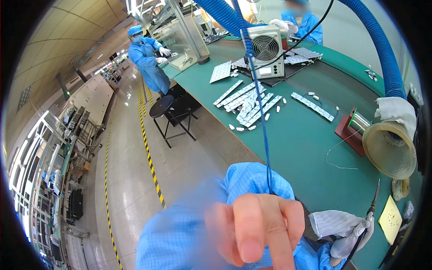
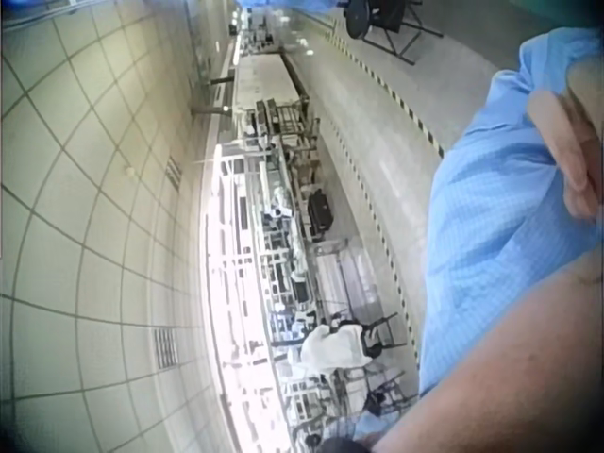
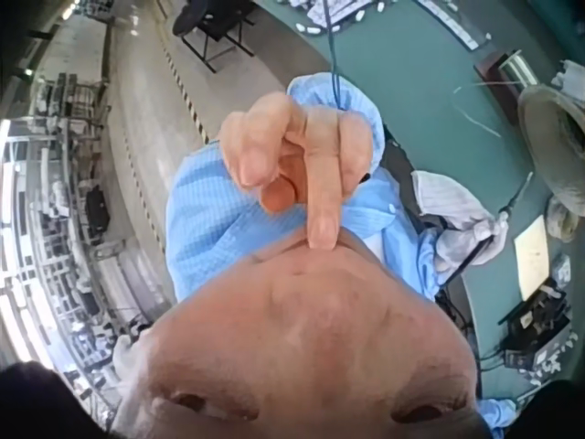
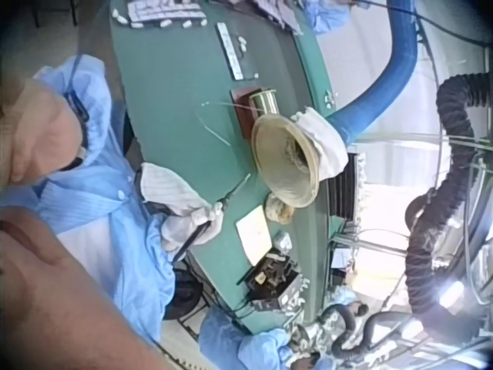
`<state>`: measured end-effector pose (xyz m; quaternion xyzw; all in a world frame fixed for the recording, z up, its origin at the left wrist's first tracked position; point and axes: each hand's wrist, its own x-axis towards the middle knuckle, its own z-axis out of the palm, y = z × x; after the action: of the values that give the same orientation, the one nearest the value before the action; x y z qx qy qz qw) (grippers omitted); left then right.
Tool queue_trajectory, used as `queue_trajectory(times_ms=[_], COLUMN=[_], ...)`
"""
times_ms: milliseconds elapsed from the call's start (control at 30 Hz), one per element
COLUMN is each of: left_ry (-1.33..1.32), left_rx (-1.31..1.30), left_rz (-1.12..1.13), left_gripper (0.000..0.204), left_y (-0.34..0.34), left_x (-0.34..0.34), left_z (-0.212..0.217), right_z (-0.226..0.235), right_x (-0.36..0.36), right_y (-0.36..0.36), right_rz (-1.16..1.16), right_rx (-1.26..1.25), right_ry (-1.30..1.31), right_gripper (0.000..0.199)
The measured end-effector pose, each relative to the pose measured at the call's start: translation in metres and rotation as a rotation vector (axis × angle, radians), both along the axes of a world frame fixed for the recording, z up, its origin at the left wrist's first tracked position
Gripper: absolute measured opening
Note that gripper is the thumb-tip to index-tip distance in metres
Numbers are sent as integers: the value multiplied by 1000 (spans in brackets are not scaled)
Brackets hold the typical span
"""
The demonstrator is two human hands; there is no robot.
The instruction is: Soldering electronic components onto PCB strips using a soldering iron.
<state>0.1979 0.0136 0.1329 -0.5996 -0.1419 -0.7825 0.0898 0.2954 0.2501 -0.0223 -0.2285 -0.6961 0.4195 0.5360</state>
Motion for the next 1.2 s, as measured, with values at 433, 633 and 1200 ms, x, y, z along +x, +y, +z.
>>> queue_trajectory(times_ms=[433, 633, 1200], left_ry=[66, 52, 60], left_rx=[-40, -3, 414], left_rz=[-100, -121, -13], left_gripper=[23, 21, 16], left_y=[-2, 1, 22], left_x=[-9, -5, 0], left_z=[4, 4, 6], right_z=[4, 3, -10], right_x=[-2, 1, -1], right_y=[-1, -1, 9], right_rz=[-10, -3, 88], right_rx=[2, -1, -213], right_ry=[-12, -14, 193], right_gripper=[41, 42, 28])
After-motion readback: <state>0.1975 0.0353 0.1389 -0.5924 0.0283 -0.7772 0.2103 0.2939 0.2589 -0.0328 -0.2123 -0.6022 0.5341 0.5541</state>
